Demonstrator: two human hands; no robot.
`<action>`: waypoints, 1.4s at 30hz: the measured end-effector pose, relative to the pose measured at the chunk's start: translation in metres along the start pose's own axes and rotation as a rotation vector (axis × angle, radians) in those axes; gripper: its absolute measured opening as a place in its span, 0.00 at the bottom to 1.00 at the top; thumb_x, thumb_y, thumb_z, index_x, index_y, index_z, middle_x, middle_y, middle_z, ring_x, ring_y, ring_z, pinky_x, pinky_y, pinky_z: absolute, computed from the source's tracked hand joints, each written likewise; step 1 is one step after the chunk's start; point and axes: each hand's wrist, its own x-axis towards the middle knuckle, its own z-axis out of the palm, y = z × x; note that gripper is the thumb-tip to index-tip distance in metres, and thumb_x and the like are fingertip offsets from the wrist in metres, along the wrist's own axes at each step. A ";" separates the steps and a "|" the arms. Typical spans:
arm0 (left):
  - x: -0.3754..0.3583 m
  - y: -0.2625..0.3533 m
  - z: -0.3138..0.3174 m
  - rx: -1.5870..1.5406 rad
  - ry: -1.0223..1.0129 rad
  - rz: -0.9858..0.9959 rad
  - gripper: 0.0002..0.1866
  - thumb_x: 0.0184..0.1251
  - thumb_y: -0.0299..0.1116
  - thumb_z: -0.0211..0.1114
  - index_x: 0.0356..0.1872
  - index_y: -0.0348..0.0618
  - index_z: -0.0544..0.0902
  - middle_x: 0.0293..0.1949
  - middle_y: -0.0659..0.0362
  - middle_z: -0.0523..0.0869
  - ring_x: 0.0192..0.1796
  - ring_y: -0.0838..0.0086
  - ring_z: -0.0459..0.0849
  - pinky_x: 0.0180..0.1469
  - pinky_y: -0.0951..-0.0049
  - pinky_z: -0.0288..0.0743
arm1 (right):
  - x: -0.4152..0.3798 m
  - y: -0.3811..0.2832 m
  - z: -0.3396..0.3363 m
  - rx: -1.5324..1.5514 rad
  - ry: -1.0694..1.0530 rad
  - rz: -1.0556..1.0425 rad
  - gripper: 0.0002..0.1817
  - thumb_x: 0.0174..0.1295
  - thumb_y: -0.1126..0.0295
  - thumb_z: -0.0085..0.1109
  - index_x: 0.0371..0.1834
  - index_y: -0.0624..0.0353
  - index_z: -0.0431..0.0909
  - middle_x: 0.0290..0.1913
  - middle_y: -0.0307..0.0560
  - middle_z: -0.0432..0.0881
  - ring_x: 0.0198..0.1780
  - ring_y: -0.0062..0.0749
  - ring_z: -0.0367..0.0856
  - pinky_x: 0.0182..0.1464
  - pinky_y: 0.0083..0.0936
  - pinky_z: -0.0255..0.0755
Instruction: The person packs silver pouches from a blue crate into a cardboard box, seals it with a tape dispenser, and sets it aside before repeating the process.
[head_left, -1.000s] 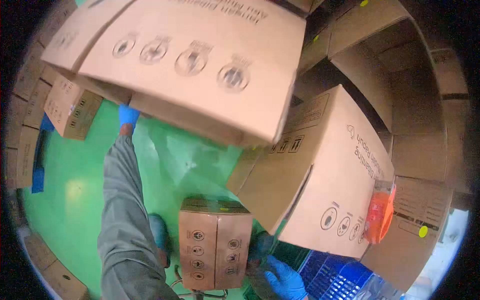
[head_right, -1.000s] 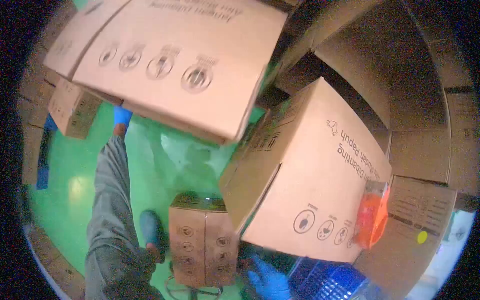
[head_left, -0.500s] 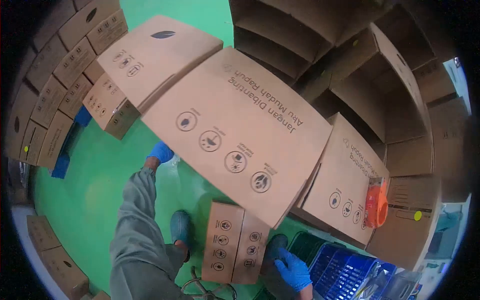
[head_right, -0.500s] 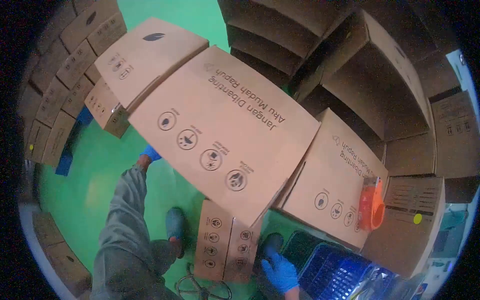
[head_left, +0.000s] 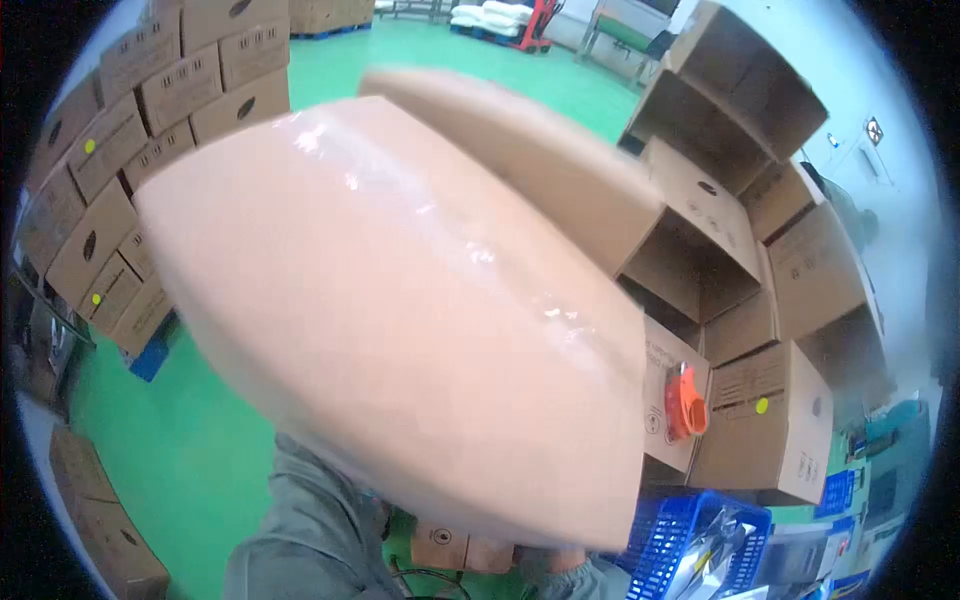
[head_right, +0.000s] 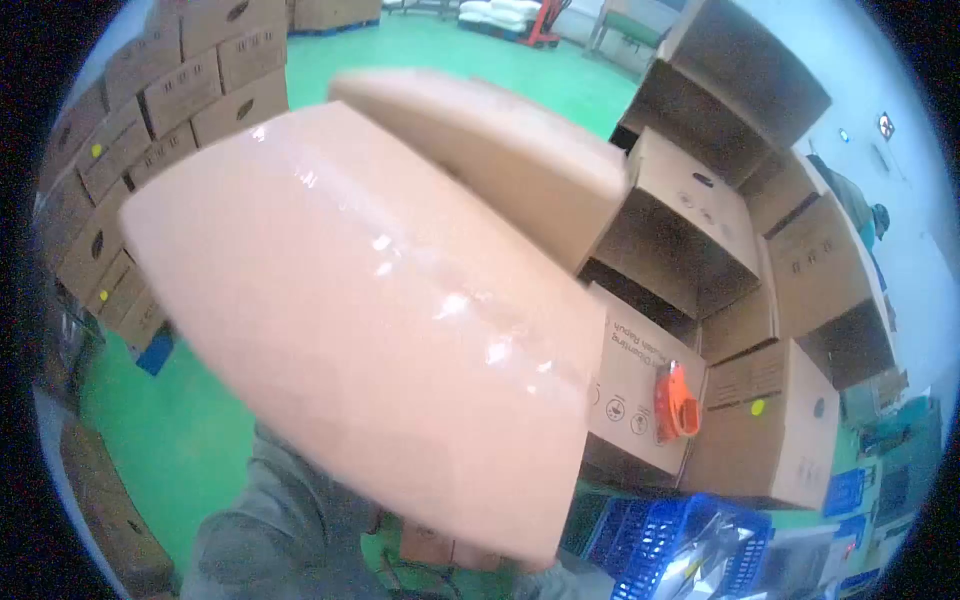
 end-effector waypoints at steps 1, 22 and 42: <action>-0.001 0.020 0.003 0.020 -0.021 0.026 0.30 0.67 0.50 0.60 0.63 0.42 0.72 0.63 0.51 0.75 0.65 0.59 0.74 0.67 0.52 0.67 | -0.006 -0.004 0.005 0.044 0.008 -0.011 0.34 0.73 0.56 0.49 0.75 0.61 0.53 0.71 0.54 0.65 0.71 0.42 0.63 0.70 0.39 0.62; -0.146 0.262 0.047 0.368 -0.323 0.413 0.29 0.69 0.50 0.58 0.65 0.44 0.70 0.65 0.51 0.73 0.66 0.60 0.72 0.68 0.52 0.66 | -0.105 -0.042 0.001 0.748 0.074 -0.208 0.34 0.74 0.51 0.44 0.75 0.61 0.53 0.71 0.53 0.66 0.72 0.41 0.62 0.71 0.39 0.60; -0.395 0.236 -0.053 1.067 -0.823 0.394 0.28 0.71 0.50 0.56 0.66 0.45 0.69 0.66 0.52 0.71 0.67 0.60 0.70 0.68 0.52 0.65 | -0.285 -0.137 -0.006 0.392 0.222 -0.171 0.54 0.62 0.35 0.51 0.79 0.62 0.41 0.79 0.50 0.47 0.79 0.40 0.46 0.77 0.36 0.44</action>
